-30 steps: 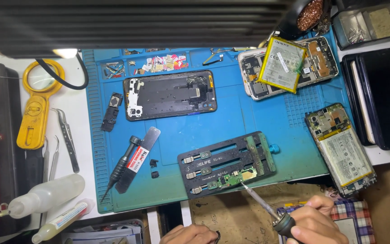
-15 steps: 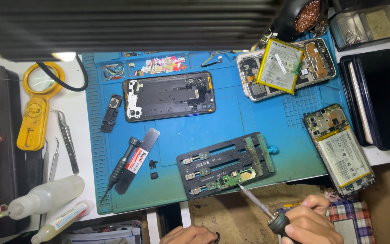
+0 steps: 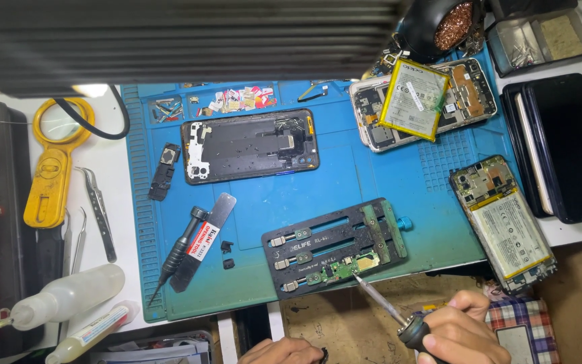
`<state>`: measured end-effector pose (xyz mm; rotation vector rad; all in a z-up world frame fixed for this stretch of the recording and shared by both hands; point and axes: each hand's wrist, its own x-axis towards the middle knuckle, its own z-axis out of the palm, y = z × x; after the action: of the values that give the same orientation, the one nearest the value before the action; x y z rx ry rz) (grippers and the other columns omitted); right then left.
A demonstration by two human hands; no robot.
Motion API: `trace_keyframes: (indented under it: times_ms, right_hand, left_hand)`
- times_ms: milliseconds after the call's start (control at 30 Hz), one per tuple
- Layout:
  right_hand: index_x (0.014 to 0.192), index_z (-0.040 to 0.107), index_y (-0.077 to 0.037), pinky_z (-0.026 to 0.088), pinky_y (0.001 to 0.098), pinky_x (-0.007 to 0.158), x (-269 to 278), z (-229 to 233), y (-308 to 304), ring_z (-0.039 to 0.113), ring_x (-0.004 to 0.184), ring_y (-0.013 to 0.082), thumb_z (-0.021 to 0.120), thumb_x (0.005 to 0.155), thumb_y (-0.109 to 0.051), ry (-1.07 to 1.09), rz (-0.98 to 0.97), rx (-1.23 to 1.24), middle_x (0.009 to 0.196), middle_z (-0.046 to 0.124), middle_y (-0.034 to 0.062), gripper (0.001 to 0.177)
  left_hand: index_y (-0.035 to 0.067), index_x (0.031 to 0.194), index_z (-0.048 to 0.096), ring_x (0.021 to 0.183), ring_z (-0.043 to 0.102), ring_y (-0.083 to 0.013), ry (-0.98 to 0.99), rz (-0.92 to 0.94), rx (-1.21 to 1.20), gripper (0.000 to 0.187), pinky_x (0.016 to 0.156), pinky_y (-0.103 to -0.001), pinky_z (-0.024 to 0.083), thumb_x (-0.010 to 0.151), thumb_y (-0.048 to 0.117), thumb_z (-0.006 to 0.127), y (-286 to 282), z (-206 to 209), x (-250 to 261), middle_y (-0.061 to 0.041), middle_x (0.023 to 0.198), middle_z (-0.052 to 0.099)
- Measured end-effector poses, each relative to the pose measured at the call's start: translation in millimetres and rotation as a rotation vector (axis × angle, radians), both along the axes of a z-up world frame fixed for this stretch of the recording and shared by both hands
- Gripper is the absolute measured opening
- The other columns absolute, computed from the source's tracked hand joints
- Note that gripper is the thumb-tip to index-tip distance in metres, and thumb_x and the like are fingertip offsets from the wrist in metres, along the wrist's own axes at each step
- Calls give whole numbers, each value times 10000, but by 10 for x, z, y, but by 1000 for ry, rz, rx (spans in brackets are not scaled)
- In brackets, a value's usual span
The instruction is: The person uses a soldering iron and solder wire to work on a small circuit board held in a fixture. They repeatedly apply heat and solder to specific points on the board, occasionally using tweezers to adjust components.
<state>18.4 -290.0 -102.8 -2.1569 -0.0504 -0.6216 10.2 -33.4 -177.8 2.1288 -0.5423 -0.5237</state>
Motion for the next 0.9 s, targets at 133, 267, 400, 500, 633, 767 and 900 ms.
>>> trace_keyframes:
  times_ms: [133, 267, 400, 500, 633, 767, 900]
  right_hand:
    - [913, 553, -234, 350, 355, 893, -29, 1, -49, 575, 521, 51, 535, 929, -249, 2, -1, -14, 520, 533, -131, 28]
    - [697, 619, -196, 319, 360, 820, -150, -64, -206, 593, 526, 70, 482, 937, -308, 100, 5, -50, 465, 576, -110, 298]
    - [1014, 637, -235, 312, 384, 821, -331, -108, -370, 579, 729, 121, 489, 983, -261, 162, 71, -23, 622, 682, -66, 154]
    - [1109, 651, -190, 379, 322, 908, -373, -113, -427, 664, 651, 57, 498, 969, -334, 107, 92, -68, 606, 625, -129, 253]
    - [1049, 621, -98, 375, 314, 890, -656, -450, -729, 664, 804, 107, 466, 968, -271, 234, 26, -70, 751, 709, -11, 246]
    - [1104, 583, -66, 365, 398, 941, -387, -190, -361, 623, 660, 131, 565, 929, -197, 60, -61, -130, 724, 663, 11, 219]
    - [1153, 472, -60, 391, 446, 1128, -312, 32, 55, 560, 794, 195, 491, 1047, -163, -140, -159, 45, 835, 600, 98, 148]
  left_hand:
    - [313, 1137, 800, 833, 726, -76, -26, 9, 2, 237, 672, -266, 546, 936, 221, 714, -4, 14, 4, 122, 1020, 775]
    - [315, 1095, 816, 767, 717, -67, -53, 47, 0, 213, 631, -249, 550, 920, 225, 735, -35, 41, 6, 135, 967, 780]
    - [312, 1089, 814, 801, 723, -56, -38, 32, -1, 202, 659, -252, 543, 937, 223, 714, -41, 91, 35, 131, 980, 774]
    - [265, 1055, 811, 781, 710, -76, -79, 35, -16, 154, 641, -258, 516, 974, 343, 705, -74, 238, 105, 92, 929, 757]
    - [217, 863, 760, 696, 687, -70, -187, 126, -106, 152, 618, -231, 510, 989, 236, 677, -83, 462, 170, 74, 814, 717]
    - [131, 924, 709, 631, 630, -188, -177, 123, -252, 81, 594, -315, 516, 991, 151, 669, -5, 397, 121, -41, 830, 713]
    - [70, 974, 706, 732, 663, -211, -144, 101, -282, 33, 670, -328, 541, 973, 81, 675, 20, 564, 85, -85, 879, 725]
